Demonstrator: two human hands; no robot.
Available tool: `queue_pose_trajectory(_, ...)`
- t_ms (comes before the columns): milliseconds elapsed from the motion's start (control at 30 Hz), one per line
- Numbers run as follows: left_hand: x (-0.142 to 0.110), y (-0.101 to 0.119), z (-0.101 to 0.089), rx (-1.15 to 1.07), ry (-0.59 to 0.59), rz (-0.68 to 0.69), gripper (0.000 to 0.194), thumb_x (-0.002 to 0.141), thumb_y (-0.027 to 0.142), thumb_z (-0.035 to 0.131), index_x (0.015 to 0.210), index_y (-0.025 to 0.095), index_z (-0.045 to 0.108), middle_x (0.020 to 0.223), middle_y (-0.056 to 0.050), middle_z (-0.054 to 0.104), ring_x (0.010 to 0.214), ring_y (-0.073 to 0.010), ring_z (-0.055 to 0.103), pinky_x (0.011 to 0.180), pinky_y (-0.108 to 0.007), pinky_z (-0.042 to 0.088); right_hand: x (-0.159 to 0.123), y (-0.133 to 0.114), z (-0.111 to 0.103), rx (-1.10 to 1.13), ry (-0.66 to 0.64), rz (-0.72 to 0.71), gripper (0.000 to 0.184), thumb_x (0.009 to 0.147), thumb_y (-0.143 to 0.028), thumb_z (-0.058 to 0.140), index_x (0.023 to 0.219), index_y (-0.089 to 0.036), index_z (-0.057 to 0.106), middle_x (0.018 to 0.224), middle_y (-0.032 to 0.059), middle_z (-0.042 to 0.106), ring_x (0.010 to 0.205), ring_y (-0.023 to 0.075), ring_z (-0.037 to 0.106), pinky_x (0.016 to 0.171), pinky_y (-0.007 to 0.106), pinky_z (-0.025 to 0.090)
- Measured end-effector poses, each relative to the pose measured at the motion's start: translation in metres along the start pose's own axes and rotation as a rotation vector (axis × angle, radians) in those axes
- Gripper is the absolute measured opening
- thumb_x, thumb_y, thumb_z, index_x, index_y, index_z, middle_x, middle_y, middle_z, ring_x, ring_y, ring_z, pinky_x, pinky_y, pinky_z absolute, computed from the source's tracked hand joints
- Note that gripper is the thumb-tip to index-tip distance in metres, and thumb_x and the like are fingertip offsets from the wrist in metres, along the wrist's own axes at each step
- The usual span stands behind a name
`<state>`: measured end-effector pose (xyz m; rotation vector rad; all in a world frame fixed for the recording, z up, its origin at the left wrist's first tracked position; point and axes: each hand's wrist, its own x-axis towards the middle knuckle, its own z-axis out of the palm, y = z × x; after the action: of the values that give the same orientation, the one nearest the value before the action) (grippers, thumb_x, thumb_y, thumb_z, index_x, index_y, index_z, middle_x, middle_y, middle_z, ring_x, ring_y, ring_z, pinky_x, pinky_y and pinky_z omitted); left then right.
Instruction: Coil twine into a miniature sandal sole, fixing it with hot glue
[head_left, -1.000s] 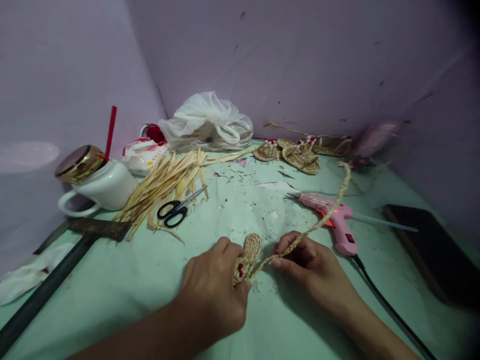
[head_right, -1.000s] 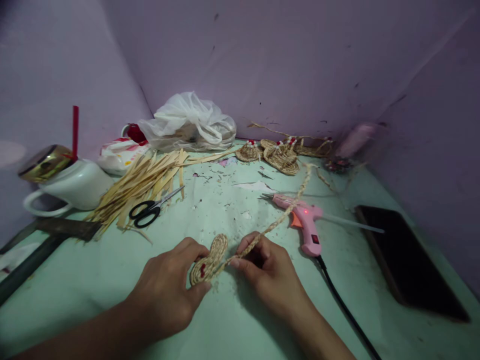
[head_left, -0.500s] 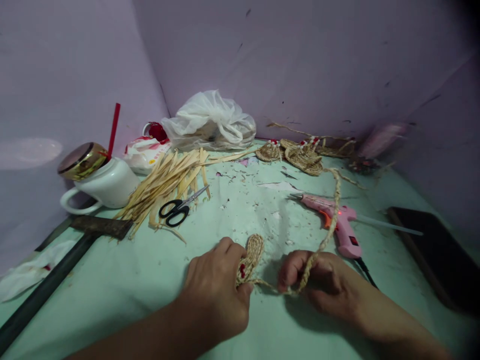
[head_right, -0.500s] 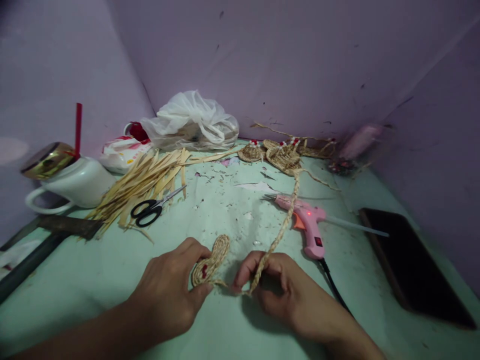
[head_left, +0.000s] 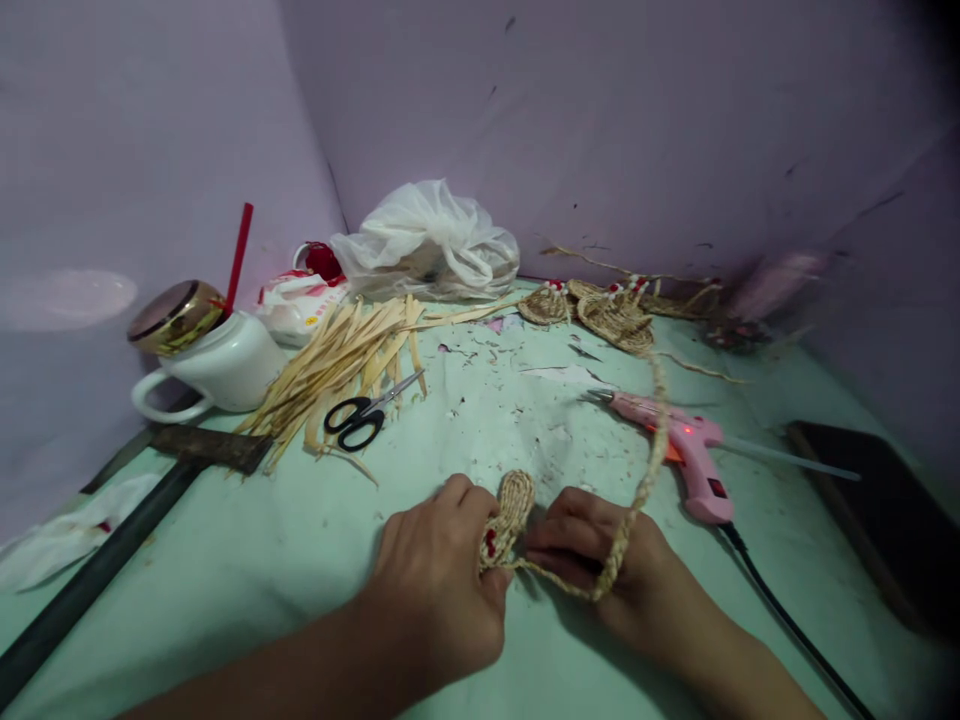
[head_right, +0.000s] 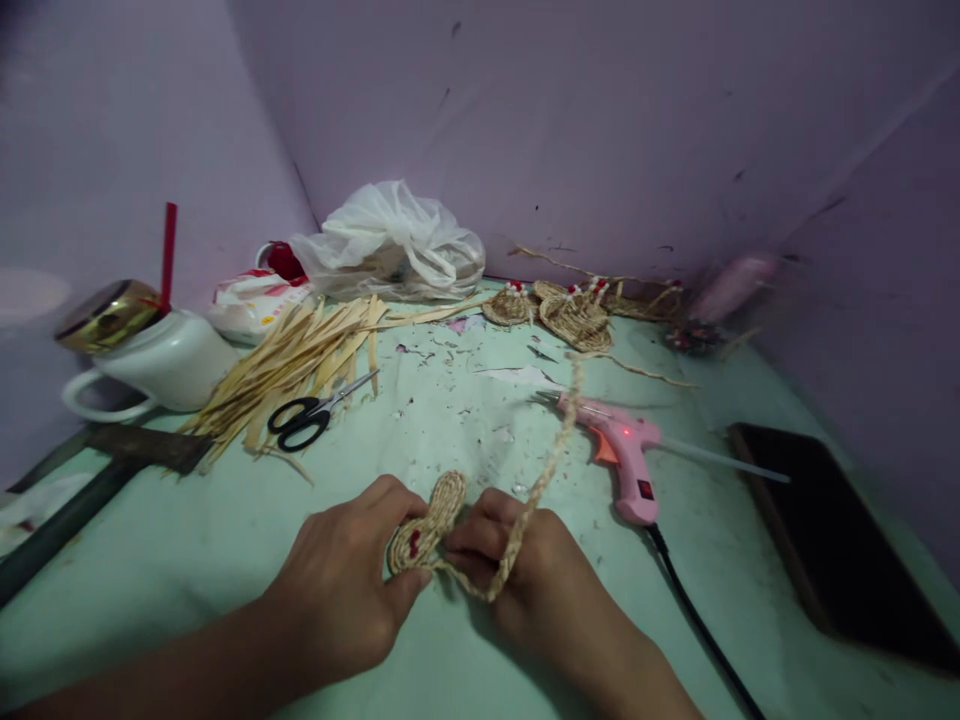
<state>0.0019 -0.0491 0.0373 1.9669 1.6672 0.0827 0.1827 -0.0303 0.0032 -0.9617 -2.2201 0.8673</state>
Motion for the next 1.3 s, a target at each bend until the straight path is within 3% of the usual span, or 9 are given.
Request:
queue_pose_trajectory(333,-0.001,-0.001,0.000,-0.006,-0.005,0.007,0.026,0.071,0.026,0.055,0.097,0.024,0.051,0.101,-0.003,0.058,0.089,-0.0240,0.059,0.072,-0.036,0.041,0.001,-0.001,-0.006,-0.115,-0.002,0.023,0.014,0.072,-0.009,0.051,0.072,-0.021,0.060,0.066,0.0006,0.054,0.056,0.0138,0.053,0.049,0.025,0.041)
queue_pose_trajectory(433,-0.001,0.000,0.000,-0.012,-0.003,-0.001,0.027,0.071,0.025,0.055,0.098,0.024,0.051,0.101,-0.003,0.058,0.090,-0.0250,0.059,0.073,-0.038,0.041,-0.006,-0.001,-0.020,-0.244,0.158,0.087,0.010,0.070,-0.013,0.055,0.067,-0.022,0.057,0.061,-0.0003,0.054,0.049,0.0131,0.049,0.044,0.026,0.035)
queue_pose_trajectory(533,0.000,0.000,-0.001,-0.016,-0.004,-0.008,0.028,0.071,0.025,0.055,0.099,0.024,0.052,0.102,-0.003,0.058,0.091,-0.0254,0.059,0.074,-0.039,0.041,-0.017,-0.007,-0.034,-0.381,0.450,0.239,0.008,0.073,-0.019,0.056,0.068,-0.024,0.055,0.058,-0.0015,0.051,0.046,0.0138,0.044,0.045,0.029,0.033)
queue_pose_trajectory(600,0.000,0.000,-0.001,-0.019,-0.005,-0.009,0.028,0.071,0.026,0.056,0.099,0.024,0.053,0.102,-0.003,0.058,0.091,-0.0250,0.059,0.074,-0.038,0.041,-0.022,-0.013,-0.040,-0.418,0.670,0.324,0.007,0.077,-0.022,0.056,0.071,-0.025,0.054,0.062,-0.0007,0.051,0.052,0.0157,0.047,0.051,0.031,0.037)
queue_pose_trajectory(667,0.000,-0.001,0.000,-0.020,0.003,-0.008,0.029,0.071,0.026,0.056,0.100,0.025,0.053,0.102,-0.003,0.058,0.091,-0.0247,0.059,0.074,-0.038,0.042,-0.025,-0.018,-0.043,-0.408,0.743,0.273,0.005,0.081,-0.024,0.055,0.077,-0.025,0.055,0.074,0.0027,0.055,0.063,0.0185,0.054,0.058,0.032,0.041)
queue_pose_trajectory(800,-0.002,-0.003,0.000,-0.013,0.013,0.019,0.031,0.071,0.025,0.057,0.101,0.025,0.054,0.102,-0.002,0.059,0.090,-0.0239,0.059,0.075,-0.037,0.042,-0.019,-0.013,-0.033,-0.456,0.305,-0.040,0.024,0.082,-0.029,0.060,0.105,-0.025,0.058,0.108,0.0095,0.064,0.080,0.0220,0.065,0.057,0.030,0.046)
queue_pose_trajectory(900,-0.002,-0.006,-0.001,-0.030,0.018,0.051,0.030,0.071,0.025,0.056,0.101,0.025,0.054,0.100,-0.002,0.059,0.089,-0.0229,0.060,0.076,-0.036,0.043,-0.012,-0.004,-0.017,-0.530,0.071,-0.100,0.024,0.084,-0.034,0.058,0.105,-0.024,0.060,0.098,0.0069,0.071,0.072,0.0212,0.068,0.055,0.029,0.046)
queue_pose_trajectory(1033,0.000,-0.009,-0.004,-0.061,0.009,0.031,0.027,0.070,0.025,0.058,0.097,0.026,0.056,0.097,-0.001,0.059,0.087,-0.0224,0.060,0.077,-0.037,0.044,-0.008,0.001,-0.001,-0.514,0.113,-0.051,0.016,0.086,-0.034,0.057,0.082,-0.022,0.066,0.070,0.0021,0.068,0.057,0.0190,0.064,0.051,0.028,0.042)
queue_pose_trajectory(1300,0.004,-0.012,0.000,-0.087,0.044,0.041,0.024,0.068,0.024,0.060,0.092,0.026,0.060,0.093,-0.001,0.059,0.083,-0.0221,0.061,0.077,-0.037,0.047,-0.004,-0.006,0.014,-0.427,0.269,0.117,0.009,0.080,-0.030,0.062,0.076,-0.021,0.065,0.077,0.0016,0.067,0.055,0.0157,0.061,0.047,0.026,0.042)
